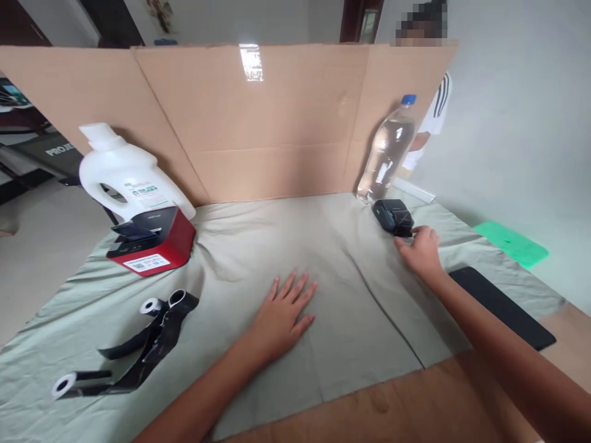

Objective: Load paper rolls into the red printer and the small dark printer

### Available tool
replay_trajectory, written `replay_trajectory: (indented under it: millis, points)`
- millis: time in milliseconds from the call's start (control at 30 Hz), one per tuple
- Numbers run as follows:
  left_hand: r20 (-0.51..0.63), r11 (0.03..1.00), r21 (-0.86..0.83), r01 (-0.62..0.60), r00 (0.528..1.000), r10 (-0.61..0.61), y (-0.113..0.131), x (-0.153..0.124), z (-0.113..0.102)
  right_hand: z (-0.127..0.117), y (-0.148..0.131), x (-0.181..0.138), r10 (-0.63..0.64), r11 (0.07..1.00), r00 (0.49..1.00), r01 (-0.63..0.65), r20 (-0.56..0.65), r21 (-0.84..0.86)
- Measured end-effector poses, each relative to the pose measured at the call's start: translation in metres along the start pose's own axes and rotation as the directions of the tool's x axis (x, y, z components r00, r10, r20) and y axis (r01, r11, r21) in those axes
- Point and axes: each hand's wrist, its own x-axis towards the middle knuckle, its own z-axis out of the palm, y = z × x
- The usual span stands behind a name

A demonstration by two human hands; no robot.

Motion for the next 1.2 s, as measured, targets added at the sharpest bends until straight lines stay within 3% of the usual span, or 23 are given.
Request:
replay_trajectory:
  millis: [100,267,433,600,700,800,967,1200]
  points:
    - [0.029,0.999,0.035,0.001,1.0,-0.002,0.011,0.001,0.005,0.002,0.005,0.035,0.057,0.998,0.998,-0.057,-0.008,-0.021]
    - [0.088,0.995,0.095,0.015,0.996,-0.023,0.026,-0.014,-0.001,0.012,-0.023,0.091,0.207,0.978,0.954,-0.194,0.218,-0.077]
    - [0.084,0.995,0.096,0.005,0.996,-0.013,0.031,-0.019,-0.001,0.012,-0.041,0.101,0.232,0.973,0.912,-0.213,0.338,-0.092]
    - [0.073,0.996,0.086,0.007,0.997,-0.013,0.031,-0.018,-0.001,0.003,-0.089,0.05,0.035,0.999,0.895,-0.015,0.445,-0.047]
    - [0.061,0.996,0.091,0.006,0.998,-0.012,0.031,-0.019,0.0,0.0,-0.142,0.0,-0.132,0.991,0.855,0.127,0.502,0.045]
    - [0.021,0.996,0.09,-0.002,1.0,0.0,0.03,-0.023,0.002,-0.001,-0.198,-0.045,-0.218,0.976,0.811,0.192,0.542,0.105]
    - [-0.042,0.996,0.081,-0.036,0.998,0.04,0.027,-0.031,0.008,0.01,-0.261,-0.086,-0.117,0.987,0.744,0.16,0.658,-0.005]
    - [-0.061,0.998,0.045,-0.041,0.997,0.043,0.025,-0.031,0.013,0.036,-0.284,-0.11,-0.093,0.958,0.828,0.227,0.552,-0.178]
